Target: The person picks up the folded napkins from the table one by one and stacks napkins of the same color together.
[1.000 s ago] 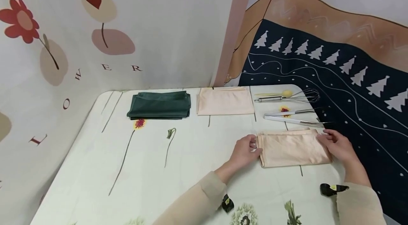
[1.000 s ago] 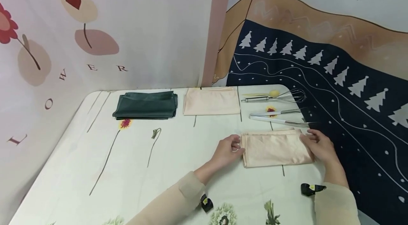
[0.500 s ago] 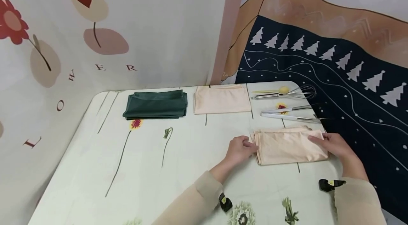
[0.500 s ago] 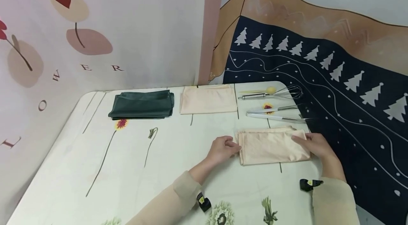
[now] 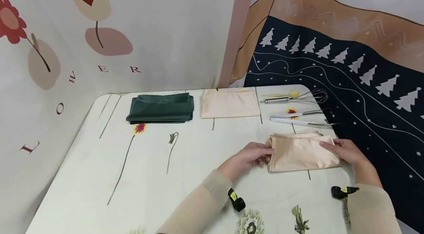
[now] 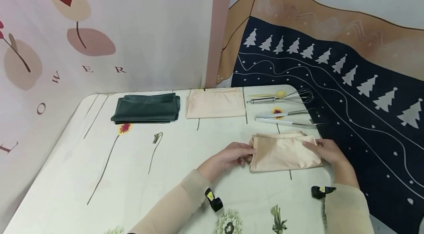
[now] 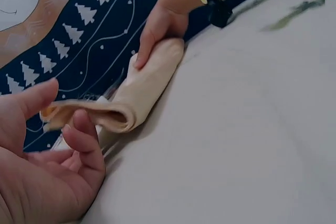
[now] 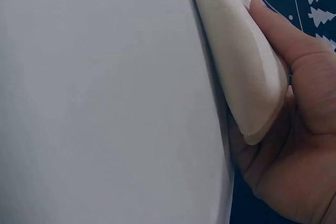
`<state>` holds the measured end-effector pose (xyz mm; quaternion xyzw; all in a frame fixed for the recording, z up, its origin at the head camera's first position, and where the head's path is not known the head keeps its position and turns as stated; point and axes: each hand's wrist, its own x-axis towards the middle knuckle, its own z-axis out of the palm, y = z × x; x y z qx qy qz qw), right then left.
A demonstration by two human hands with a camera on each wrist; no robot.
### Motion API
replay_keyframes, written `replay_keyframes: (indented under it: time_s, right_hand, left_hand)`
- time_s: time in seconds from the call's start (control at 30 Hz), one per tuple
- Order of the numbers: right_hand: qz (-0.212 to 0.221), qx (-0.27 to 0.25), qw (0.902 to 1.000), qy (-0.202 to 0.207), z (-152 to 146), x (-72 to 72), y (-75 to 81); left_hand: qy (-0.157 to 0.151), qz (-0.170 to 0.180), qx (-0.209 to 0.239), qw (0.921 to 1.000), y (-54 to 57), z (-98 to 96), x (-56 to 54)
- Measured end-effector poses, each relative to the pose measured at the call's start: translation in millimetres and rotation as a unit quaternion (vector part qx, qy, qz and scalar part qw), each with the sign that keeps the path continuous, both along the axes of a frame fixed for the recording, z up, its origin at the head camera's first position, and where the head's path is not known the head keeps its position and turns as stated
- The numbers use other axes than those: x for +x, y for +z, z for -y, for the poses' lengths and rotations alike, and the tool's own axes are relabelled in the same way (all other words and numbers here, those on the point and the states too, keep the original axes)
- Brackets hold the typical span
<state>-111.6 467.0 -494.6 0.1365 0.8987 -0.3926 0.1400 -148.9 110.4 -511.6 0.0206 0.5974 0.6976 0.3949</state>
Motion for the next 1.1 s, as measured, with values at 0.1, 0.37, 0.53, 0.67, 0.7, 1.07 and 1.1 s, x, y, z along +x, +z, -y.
replay_keyframes:
  time_s: [0.1, 0.37, 0.53, 0.67, 0.7, 1.07, 1.1]
  right_hand:
    - [0.002, 0.008, 1.0, -0.001, -0.5, 0.2, 0.6]
    - [0.001, 0.008, 1.0, -0.002, -2.3, 1.3, 0.8]
    - [-0.004, -0.007, 0.9999, -0.007, -1.9, 3.0, -1.9]
    - [-0.012, -0.031, 0.9994, -0.012, -2.4, 3.2, -2.4]
    - [-0.012, -0.043, 0.9989, -0.015, -2.7, 3.2, -2.8]
    - [-0.016, -0.225, 0.9741, -0.001, -10.7, 10.8, -9.2]
    - [-0.019, -0.232, 0.9726, 0.002, -10.5, 11.1, -9.7]
  left_hand:
    - [-0.023, -0.024, 0.005, 0.9994, 2.9, -0.5, -0.1]
    - [-0.038, -0.191, -0.064, 0.9787, 12.0, -4.1, 8.1]
    - [-0.042, -0.126, -0.035, 0.9905, 8.8, -5.2, 12.8]
    - [-0.015, -0.106, -0.03, 0.9938, 2.4, -7.1, 14.5]
    - [-0.004, -0.107, -0.035, 0.9937, 0.8, -7.5, 15.0]
    - [0.006, -0.165, -0.085, 0.9827, -5.0, -9.9, 20.4]
    - [0.008, -0.168, -0.085, 0.9821, -5.5, -9.9, 19.9]
